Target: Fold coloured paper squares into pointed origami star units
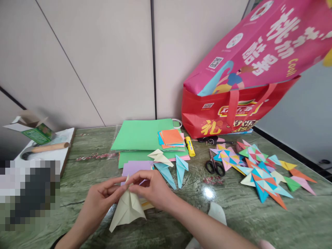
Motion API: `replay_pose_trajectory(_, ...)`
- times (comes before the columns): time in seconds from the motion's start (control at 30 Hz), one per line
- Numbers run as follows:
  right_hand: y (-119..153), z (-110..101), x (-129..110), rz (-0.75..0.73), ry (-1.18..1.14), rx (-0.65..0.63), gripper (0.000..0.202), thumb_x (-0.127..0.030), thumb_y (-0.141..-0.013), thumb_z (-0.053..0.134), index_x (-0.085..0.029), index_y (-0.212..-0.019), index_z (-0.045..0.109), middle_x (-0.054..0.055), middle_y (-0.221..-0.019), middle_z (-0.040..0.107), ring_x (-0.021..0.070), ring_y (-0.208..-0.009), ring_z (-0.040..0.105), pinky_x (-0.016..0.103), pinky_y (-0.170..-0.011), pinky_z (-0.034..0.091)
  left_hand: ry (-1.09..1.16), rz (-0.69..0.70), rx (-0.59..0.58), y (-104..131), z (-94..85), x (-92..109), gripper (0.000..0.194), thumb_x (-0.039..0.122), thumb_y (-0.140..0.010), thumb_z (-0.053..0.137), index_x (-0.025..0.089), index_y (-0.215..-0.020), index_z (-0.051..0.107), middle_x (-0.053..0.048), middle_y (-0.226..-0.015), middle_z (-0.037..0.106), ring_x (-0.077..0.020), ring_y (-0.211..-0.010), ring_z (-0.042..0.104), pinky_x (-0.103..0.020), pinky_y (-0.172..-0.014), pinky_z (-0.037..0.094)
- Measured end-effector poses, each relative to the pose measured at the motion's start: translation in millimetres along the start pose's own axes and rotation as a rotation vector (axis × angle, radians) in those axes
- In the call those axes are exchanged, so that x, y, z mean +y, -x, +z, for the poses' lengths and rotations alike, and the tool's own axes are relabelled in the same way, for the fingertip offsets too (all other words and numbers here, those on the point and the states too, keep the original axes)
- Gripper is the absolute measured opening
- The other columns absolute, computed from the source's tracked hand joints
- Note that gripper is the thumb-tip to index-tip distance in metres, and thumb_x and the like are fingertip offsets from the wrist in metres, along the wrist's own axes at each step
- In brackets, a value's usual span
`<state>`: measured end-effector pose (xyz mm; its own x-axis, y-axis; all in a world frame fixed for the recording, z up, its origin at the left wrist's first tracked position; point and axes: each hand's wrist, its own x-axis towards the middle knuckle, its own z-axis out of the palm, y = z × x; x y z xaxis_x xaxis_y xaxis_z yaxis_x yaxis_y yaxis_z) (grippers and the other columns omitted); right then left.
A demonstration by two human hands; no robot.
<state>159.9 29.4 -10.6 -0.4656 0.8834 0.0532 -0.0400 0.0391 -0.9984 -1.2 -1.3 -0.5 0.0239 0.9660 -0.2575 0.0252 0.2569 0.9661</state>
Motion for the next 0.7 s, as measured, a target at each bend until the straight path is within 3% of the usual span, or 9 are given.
replay_pose_trajectory(0.17, -0.2, -0.1, 4.4, -0.045, -0.008, 0.013, 0.013, -0.018, -0.070, 0.065, -0.016, -0.082, 0.071, 0.004, -0.080, 0.066, 0.0122, -0.068, 0.054, 0.023, -0.060, 0.041, -0.059, 0.024, 0.004, -0.6, -1.2, -2.5, 0.043, 0.036, -0.065, 0.067, 0.011, -0.100, 0.063, 0.002, -0.049, 0.067, -0.0132, -0.046, 0.057, -0.024, -0.050, 0.046)
replay_pose_trajectory(0.33, -1.0, 0.0, 4.6, -0.045, 0.018, 0.063, 0.013, -0.019, -0.070, 0.065, -0.016, -0.081, 0.071, 0.004, -0.078, 0.068, 0.0124, -0.067, 0.055, 0.023, -0.059, 0.040, -0.023, -0.004, -0.076, -0.3, -0.6, 0.0, 0.050, 0.034, -0.064, 0.069, 0.012, -0.107, 0.058, 0.001, -0.057, 0.069, -0.0132, -0.053, 0.058, -0.024, -0.055, 0.044)
replay_pose_trajectory(0.57, -0.8, 1.6, 3.8, -0.048, 0.019, 0.077, 0.013, -0.016, -0.070, 0.065, -0.016, -0.081, 0.071, 0.004, -0.079, 0.068, 0.0140, -0.071, 0.058, 0.024, -0.064, 0.043, -0.060, -0.053, -0.101, -2.9, 0.2, -1.0, 0.055, 0.038, -0.063, 0.070, 0.009, -0.108, 0.058, 0.004, -0.047, 0.061, -0.0090, -0.042, 0.048, -0.021, -0.045, 0.035)
replay_pose_trajectory(0.7, -0.4, 0.5, 2.1, -0.092, 0.069, 0.052, 0.012, -0.018, -0.073, 0.063, -0.018, -0.082, 0.071, 0.004, -0.080, 0.067, 0.0142, -0.072, 0.057, 0.025, -0.064, 0.042, -0.023, -0.067, -0.104, -2.3, 0.6, -1.2, 0.057, 0.039, -0.062, 0.070, 0.009, -0.109, 0.057, 0.004, -0.048, 0.061, -0.0109, -0.045, 0.051, -0.023, -0.048, 0.038)
